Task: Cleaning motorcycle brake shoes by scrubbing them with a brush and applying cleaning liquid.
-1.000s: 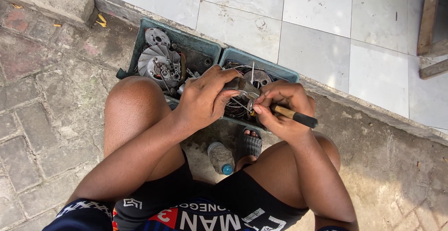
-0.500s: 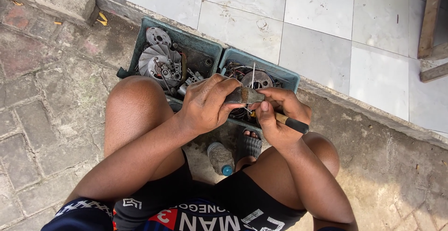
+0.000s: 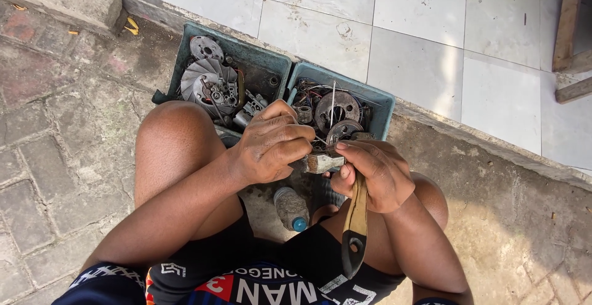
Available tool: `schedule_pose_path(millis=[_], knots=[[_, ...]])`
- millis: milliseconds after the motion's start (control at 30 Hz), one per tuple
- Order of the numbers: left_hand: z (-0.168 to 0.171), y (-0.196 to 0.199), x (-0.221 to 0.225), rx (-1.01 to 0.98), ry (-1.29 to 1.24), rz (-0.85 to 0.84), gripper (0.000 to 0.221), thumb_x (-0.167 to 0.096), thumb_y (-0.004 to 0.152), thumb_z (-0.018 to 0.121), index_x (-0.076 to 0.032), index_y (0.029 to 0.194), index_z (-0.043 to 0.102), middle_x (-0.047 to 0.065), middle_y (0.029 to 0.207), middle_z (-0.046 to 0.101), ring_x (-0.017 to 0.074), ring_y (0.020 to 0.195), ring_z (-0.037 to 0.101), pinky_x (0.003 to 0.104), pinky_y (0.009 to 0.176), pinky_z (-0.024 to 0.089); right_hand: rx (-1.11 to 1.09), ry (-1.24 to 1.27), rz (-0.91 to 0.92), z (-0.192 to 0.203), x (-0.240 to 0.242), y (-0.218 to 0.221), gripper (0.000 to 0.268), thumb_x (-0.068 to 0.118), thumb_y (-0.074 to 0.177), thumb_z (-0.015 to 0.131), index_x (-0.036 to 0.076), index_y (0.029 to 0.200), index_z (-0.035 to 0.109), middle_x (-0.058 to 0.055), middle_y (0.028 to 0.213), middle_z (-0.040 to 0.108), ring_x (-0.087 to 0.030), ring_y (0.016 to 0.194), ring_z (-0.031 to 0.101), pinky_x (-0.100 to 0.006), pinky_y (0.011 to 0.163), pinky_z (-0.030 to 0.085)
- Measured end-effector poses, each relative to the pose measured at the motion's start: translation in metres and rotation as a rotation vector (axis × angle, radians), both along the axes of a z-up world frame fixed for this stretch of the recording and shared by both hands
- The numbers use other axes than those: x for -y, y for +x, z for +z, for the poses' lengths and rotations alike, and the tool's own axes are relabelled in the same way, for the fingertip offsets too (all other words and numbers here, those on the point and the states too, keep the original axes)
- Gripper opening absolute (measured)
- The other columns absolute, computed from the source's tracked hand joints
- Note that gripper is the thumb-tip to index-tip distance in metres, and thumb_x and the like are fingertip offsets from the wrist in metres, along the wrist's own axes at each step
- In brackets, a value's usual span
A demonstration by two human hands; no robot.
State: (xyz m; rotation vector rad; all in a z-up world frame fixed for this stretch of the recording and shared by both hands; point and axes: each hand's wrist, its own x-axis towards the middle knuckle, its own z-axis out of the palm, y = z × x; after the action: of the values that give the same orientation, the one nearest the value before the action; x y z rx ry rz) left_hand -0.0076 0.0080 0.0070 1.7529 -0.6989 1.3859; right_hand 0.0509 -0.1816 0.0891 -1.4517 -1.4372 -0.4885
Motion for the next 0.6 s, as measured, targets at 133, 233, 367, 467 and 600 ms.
schedule_pose_path(millis=[133,233,367,467,600], knots=[[0.003,-0.001,-0.005,0.042,0.033,0.036,0.029,-0.024,0.117,0.047,-0.012,0.106,0.071,0.010,0.097,0.076,0.0234,0.065,0.057,0.041,0.070,0.051,0.084,-0.010,-0.048,-0.001,0.000,-0.003,0.019,-0.004,0.092,0.059,-0.013,0.104,0.071,-0.027,0.085,0.075,-0.039,0.062,0.075,-0.044,0.055,0.062],[0.004,-0.008,-0.007,-0.052,0.034,0.030,0.027,-0.032,0.113,0.052,-0.013,0.110,0.071,0.010,0.102,0.077,0.0250,0.072,0.062,0.043,0.078,0.047,0.124,-0.005,-0.124,-0.002,-0.002,0.002,0.019,-0.002,0.096,0.057,-0.011,0.106,0.071,-0.025,0.086,0.076,-0.033,0.061,0.074,-0.039,0.056,0.062],[0.019,-0.013,-0.007,-0.290,0.048,-0.024,0.049,-0.055,0.107,0.054,-0.012,0.126,0.067,0.011,0.108,0.074,0.0298,0.089,0.070,0.046,0.092,0.040,-0.107,-0.010,-0.068,0.006,0.002,0.011,0.017,0.002,0.095,0.064,-0.011,0.097,0.074,-0.024,0.083,0.076,-0.027,0.057,0.073,-0.035,0.053,0.059],[0.026,-0.013,-0.011,-0.376,0.087,-0.007,0.055,-0.058,0.108,0.055,-0.010,0.133,0.068,0.009,0.102,0.069,0.0298,0.094,0.068,0.046,0.093,0.036,-0.290,-0.078,-0.001,0.004,0.001,0.012,0.019,0.003,0.096,0.063,-0.011,0.100,0.075,-0.022,0.082,0.076,-0.027,0.058,0.075,-0.034,0.054,0.059],[0.035,-0.015,-0.019,-0.338,0.168,0.073,0.037,-0.040,0.107,0.074,-0.010,0.128,0.073,0.003,0.094,0.066,0.0269,0.094,0.064,0.048,0.091,0.034,-0.480,-0.043,0.090,-0.018,0.001,0.018,0.023,-0.006,0.099,0.057,-0.019,0.115,0.067,-0.017,0.066,0.067,-0.024,0.051,0.072,-0.032,0.052,0.059]])
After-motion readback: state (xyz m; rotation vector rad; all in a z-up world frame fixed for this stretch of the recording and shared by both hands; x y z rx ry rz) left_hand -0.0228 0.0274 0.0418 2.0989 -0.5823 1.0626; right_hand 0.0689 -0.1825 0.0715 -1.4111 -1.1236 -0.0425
